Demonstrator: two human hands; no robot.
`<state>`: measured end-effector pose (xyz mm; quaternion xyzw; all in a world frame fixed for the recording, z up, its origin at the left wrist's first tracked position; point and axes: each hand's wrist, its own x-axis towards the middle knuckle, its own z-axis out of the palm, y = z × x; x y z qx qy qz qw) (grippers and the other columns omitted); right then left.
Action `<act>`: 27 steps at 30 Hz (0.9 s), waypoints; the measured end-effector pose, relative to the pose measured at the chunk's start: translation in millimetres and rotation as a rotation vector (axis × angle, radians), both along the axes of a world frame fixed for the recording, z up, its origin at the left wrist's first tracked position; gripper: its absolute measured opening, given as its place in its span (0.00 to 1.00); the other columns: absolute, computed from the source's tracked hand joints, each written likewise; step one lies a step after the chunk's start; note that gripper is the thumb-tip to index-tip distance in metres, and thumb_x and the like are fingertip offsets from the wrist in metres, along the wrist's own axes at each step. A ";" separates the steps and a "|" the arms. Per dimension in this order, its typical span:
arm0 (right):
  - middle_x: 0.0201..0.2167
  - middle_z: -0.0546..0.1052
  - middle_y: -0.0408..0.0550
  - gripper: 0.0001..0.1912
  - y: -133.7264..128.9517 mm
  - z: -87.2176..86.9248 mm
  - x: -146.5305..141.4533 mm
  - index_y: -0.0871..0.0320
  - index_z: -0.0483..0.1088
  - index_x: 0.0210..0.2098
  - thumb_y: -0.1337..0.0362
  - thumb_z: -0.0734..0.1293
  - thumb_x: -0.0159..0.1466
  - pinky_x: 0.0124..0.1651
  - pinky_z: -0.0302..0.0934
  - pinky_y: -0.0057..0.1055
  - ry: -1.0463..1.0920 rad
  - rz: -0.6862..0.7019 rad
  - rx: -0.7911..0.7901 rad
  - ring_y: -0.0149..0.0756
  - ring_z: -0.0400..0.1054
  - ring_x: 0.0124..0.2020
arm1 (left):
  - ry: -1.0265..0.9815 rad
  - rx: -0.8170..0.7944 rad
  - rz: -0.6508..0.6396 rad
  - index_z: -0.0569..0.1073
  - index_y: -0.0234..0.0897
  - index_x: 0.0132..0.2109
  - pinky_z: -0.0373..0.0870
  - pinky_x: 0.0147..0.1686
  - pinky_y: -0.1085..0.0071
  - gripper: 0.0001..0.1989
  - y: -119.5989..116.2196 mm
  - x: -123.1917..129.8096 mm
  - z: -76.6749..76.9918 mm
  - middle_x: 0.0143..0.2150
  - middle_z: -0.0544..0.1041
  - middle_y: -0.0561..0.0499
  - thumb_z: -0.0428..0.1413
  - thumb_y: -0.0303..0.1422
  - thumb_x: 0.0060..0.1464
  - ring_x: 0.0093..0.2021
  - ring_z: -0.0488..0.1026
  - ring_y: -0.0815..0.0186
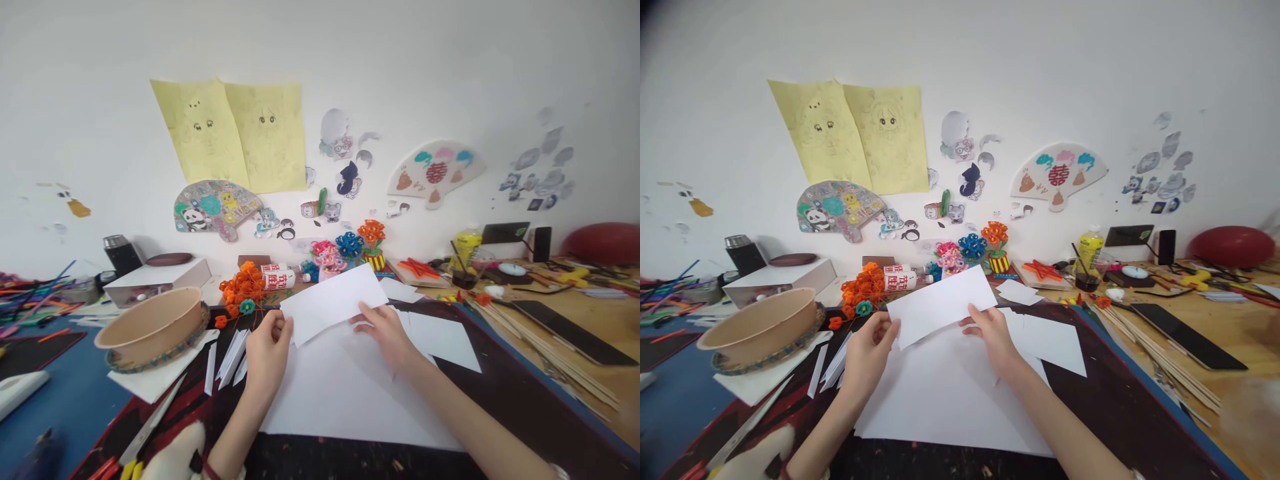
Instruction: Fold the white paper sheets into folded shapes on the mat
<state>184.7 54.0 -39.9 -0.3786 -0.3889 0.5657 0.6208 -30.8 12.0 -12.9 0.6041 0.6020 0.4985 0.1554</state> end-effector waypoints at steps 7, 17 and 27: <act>0.31 0.73 0.47 0.18 3.9 1.2 6.5 0.61 0.72 0.33 0.54 0.74 0.50 0.28 0.64 0.30 -0.090 0.015 0.010 0.35 0.70 0.29 | 0.049 0.034 0.063 0.68 0.38 0.31 0.58 0.27 0.73 0.11 -1.8 0.7 2.4 0.22 0.66 0.57 0.50 0.41 0.54 0.23 0.62 0.68; 0.21 0.75 0.45 0.12 -8.9 4.6 -5.7 0.61 0.72 0.30 0.58 0.71 0.53 0.23 0.61 0.27 -0.281 0.149 -0.036 0.33 0.68 0.21 | 0.281 0.150 0.219 0.71 0.38 0.34 0.57 0.25 0.73 0.12 -9.4 7.4 8.0 0.20 0.68 0.56 0.48 0.40 0.56 0.21 0.66 0.67; 0.20 0.75 0.43 0.11 -8.5 -0.9 -5.0 0.61 0.70 0.35 0.58 0.67 0.58 0.26 0.62 0.28 -0.323 0.175 -0.049 0.32 0.68 0.22 | 0.283 0.132 0.152 0.72 0.38 0.35 0.58 0.26 0.73 0.12 -11.5 10.0 6.8 0.24 0.73 0.55 0.48 0.39 0.57 0.21 0.67 0.68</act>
